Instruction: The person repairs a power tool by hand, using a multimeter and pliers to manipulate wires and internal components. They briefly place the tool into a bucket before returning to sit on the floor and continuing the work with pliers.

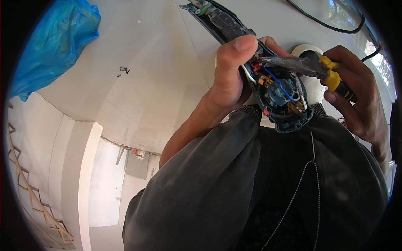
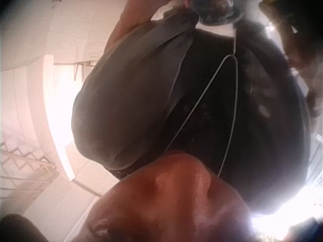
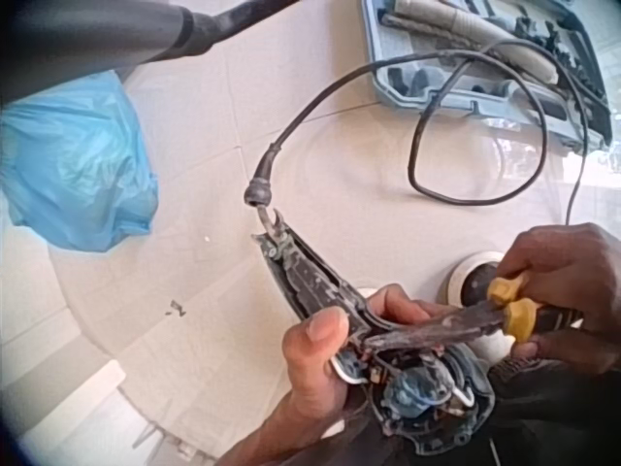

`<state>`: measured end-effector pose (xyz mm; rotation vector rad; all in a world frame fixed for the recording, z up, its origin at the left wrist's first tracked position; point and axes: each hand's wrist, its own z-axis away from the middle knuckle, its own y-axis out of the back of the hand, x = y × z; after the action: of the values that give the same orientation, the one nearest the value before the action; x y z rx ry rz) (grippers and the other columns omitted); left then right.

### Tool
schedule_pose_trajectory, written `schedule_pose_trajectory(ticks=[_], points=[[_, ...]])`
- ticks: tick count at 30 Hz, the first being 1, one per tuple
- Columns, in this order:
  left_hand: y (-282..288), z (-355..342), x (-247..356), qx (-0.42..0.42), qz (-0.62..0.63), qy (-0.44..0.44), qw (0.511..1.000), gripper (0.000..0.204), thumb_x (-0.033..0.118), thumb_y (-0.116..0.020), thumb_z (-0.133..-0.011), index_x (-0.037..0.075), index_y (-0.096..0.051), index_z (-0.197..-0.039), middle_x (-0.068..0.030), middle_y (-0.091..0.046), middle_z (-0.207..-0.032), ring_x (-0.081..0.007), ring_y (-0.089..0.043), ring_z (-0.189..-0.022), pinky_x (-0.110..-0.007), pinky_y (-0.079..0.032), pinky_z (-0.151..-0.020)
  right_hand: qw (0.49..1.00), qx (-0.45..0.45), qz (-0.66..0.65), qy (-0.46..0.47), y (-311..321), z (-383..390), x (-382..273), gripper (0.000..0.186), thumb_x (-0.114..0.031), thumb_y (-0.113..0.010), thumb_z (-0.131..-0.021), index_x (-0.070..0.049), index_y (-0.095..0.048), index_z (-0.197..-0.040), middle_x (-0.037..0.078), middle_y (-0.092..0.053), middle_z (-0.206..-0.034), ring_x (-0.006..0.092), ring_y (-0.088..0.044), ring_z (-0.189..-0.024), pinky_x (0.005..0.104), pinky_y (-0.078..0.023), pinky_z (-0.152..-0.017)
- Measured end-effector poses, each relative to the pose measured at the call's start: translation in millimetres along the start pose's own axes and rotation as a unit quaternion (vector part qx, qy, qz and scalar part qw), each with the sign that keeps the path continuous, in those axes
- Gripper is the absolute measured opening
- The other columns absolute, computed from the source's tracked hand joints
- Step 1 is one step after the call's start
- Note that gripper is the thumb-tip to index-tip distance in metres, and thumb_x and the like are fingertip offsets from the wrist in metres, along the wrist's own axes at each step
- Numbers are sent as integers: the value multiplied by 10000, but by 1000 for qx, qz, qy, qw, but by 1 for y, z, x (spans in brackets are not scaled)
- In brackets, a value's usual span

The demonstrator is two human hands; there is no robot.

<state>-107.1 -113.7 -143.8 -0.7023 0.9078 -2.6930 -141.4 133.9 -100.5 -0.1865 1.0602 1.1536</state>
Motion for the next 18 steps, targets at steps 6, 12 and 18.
schedule_pose_trajectory(ticks=[6,12,18], points=[[-5,1,3,18,-9,8,1000,940,851,-310,-694,-1,-544,-1013,-152,-635,-933,-208,-653,-834,-261,-535,-697,1000,12,12,12,-1,0,2,356,-260,-632,-777,81,-553,-840,198,-498,-1051,295,-563,-868,360,-465,-759],[-2,-1,-3,-2,26,9,1000,928,852,-309,-694,7,-546,-996,-144,-632,-916,-201,-650,-835,-266,-533,-696,1000,12,-15,4,-3,-1,3,370,-284,-632,-786,76,-554,-826,194,-506,-1026,291,-559,-828,357,-467,-728],[-2,0,1,7,4,1,1000,918,855,-294,-700,16,-542,-978,-156,-630,-938,-206,-652,-851,-287,-545,-718,999,3,35,41,1,-2,2,380,-277,-614,-792,89,-562,-878,213,-516,-1069,311,-575,-884,357,-484,-744]])
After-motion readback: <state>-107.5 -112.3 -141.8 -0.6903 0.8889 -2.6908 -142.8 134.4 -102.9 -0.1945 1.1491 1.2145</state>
